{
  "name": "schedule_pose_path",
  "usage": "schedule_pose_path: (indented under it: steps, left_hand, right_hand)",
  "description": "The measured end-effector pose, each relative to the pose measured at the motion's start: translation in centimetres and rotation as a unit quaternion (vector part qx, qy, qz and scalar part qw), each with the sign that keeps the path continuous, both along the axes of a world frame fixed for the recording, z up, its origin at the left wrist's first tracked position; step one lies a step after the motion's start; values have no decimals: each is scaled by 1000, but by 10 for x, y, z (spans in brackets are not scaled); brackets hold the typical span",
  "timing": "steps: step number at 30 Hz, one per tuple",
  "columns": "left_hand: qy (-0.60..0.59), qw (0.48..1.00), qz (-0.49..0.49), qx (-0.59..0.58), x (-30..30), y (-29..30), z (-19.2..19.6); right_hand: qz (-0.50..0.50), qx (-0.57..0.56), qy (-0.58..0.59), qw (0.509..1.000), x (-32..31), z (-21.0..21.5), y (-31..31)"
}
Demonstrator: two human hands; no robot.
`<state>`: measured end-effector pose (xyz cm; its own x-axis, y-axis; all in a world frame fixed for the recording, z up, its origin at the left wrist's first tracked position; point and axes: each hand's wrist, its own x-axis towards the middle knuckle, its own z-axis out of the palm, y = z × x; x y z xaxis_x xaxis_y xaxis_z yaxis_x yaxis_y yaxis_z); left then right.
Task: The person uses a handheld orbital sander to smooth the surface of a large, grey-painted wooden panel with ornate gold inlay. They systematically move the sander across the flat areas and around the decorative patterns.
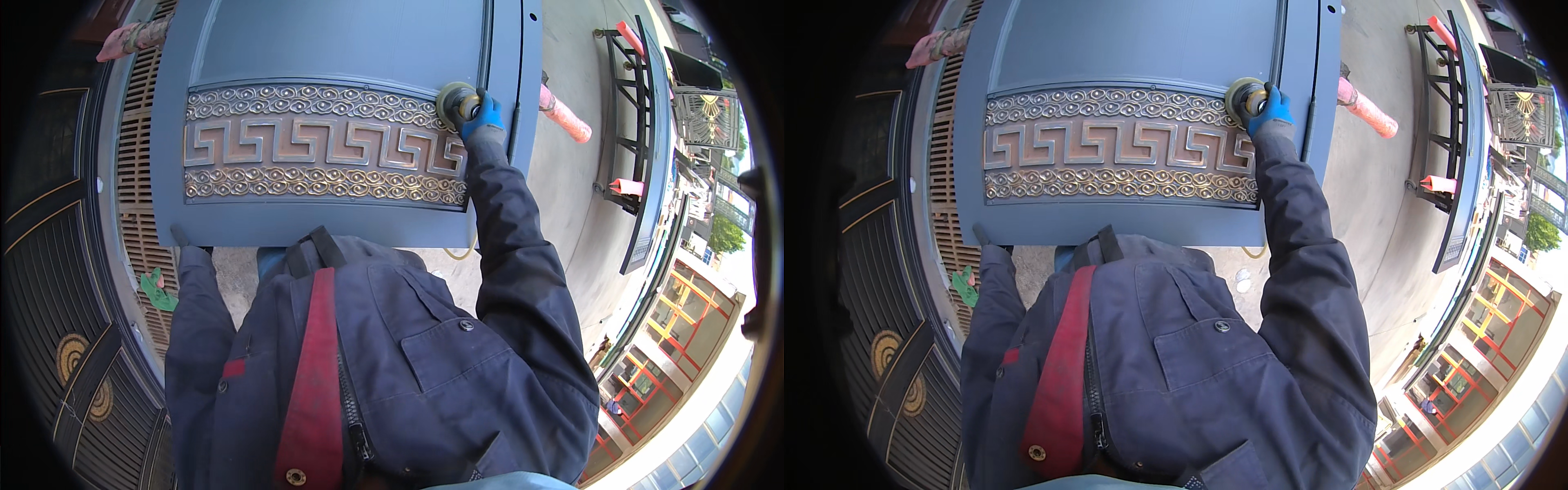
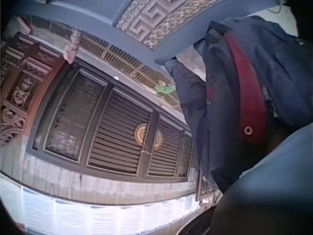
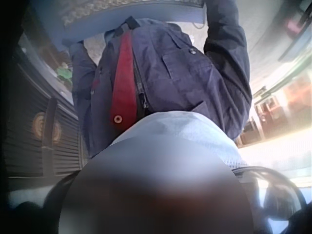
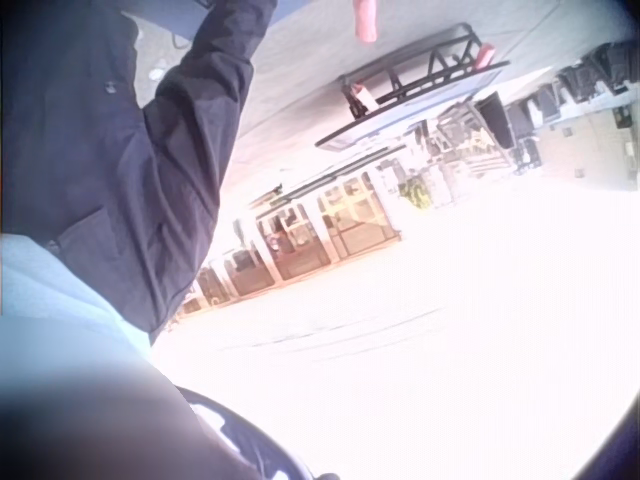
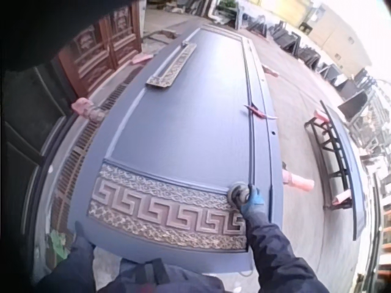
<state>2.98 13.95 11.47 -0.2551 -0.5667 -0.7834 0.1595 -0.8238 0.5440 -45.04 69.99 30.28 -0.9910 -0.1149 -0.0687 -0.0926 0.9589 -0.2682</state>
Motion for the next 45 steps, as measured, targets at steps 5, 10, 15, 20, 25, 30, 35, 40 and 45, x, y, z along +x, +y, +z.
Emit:
schedule_pose_path:
  steps: [5, 10, 15, 20, 25, 30, 35, 40, 45]
  left_hand:
    - [11, 996, -66, -65, 7, -13, -22]
    - [-22, 999, -49, -5, 10, -11, -16]
    - [34, 995, -72, -68, 14, -17, -22]
    - [28, 994, -84, -69, 31, -23, -48]
    - [21, 993, -83, -81, 36, -23, -60]
    - [-25, 972, -131, -194, 32, -20, -58]
    - [-78, 933, -197, -289, 25, -30, -70]
    - [-124, 870, -281, -387, 20, -28, -50]
    - [-1, 999, -33, 17, -13, 14, 28]
  right_hand:
    - [29, -9, 5, 1000, 10, -8, -7]
    - [83, 14, -10, 996, 21, 0, -49]
    - [160, 30, -31, 986, 33, 10, -98]
    - [156, 34, -32, 987, 21, 12, -116]
    - [98, 71, -23, 992, 14, 21, -77]
    - [170, 74, -34, 982, 27, 6, -90]
    - [122, 87, -10, 989, 7, 7, -63]
    - [52, 34, -14, 998, 17, 7, -23]
    - [65, -101, 4, 993, 47, 21, -52]
